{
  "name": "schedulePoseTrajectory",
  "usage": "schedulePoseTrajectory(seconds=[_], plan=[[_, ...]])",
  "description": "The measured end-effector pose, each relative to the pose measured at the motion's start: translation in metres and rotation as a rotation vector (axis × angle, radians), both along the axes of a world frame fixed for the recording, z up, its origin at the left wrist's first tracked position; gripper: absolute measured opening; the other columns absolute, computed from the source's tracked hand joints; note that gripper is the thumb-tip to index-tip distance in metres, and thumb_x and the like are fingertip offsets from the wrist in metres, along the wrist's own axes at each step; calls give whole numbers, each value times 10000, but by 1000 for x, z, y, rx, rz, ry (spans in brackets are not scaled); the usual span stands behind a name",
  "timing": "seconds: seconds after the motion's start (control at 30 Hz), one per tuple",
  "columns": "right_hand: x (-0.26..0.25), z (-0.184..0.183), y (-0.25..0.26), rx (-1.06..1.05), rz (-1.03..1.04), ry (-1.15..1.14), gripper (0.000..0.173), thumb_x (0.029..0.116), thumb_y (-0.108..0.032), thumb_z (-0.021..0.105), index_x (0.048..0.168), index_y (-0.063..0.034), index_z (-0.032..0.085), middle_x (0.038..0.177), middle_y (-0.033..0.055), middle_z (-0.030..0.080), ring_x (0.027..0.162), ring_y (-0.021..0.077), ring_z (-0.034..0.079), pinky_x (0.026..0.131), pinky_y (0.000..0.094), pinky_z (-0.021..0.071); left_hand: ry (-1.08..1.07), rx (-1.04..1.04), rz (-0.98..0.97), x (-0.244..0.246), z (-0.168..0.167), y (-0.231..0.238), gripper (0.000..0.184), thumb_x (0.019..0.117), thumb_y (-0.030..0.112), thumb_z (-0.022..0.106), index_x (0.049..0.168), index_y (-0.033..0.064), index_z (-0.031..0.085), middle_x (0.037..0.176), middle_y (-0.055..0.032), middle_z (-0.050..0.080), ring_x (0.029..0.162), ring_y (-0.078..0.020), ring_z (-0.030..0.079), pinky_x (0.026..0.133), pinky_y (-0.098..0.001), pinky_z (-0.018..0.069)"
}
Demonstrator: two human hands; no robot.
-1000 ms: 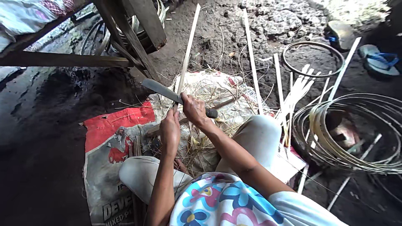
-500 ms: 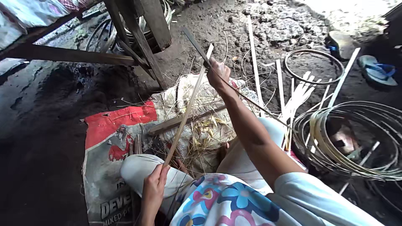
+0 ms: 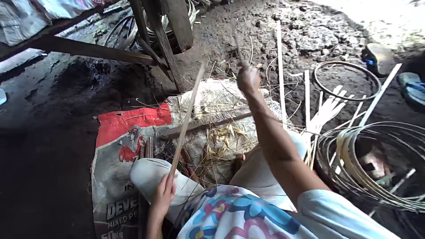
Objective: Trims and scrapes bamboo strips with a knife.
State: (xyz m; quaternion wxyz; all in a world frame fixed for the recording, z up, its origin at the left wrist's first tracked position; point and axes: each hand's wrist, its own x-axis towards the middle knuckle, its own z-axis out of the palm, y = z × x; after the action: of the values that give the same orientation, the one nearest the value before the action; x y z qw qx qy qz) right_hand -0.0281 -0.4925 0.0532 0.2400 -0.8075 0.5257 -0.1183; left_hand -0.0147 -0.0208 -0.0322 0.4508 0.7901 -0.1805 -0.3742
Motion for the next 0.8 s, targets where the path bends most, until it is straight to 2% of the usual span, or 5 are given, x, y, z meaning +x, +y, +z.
schedulePoseTrajectory(seconds=[0.07,0.17,0.33,0.63,0.8], plan=[[0,-12,62,-3,147,-52,410,1098,-170,366,1484,-130,498,1091,304,691,1012,525,676,818,699,512,-11,-57,8,24,-1,-67,397,1126,272,305,1236,8,580,654,32,493,465,-54,403,435,-222,375],[-11,-57,147,-119,352,-214,263,1062,-158,488,1311,-111,557,738,187,640,615,407,656,514,579,517,-47,-96,10,54,10,-145,414,1135,300,303,1194,18,599,654,26,475,465,-60,398,440,-229,375],[-3,-67,182,-254,440,-199,238,955,-29,611,1188,-63,646,824,182,701,652,410,689,528,570,516,-39,-119,15,56,50,-198,302,1135,277,334,1125,70,554,626,11,410,454,-83,363,438,-237,350],[3,-68,164,-358,438,-177,209,934,-34,645,1135,-86,624,792,172,622,612,380,641,461,505,478,-212,-101,-57,49,55,-193,355,1131,346,339,1184,82,570,674,-29,423,504,-144,408,483,-302,389],[28,-19,105,-84,240,-3,354,1032,-82,447,1343,-98,615,999,280,717,952,527,692,757,698,502,-157,-80,-134,26,36,-157,348,1124,277,371,1225,32,596,725,-25,515,533,-118,470,512,-291,444]])
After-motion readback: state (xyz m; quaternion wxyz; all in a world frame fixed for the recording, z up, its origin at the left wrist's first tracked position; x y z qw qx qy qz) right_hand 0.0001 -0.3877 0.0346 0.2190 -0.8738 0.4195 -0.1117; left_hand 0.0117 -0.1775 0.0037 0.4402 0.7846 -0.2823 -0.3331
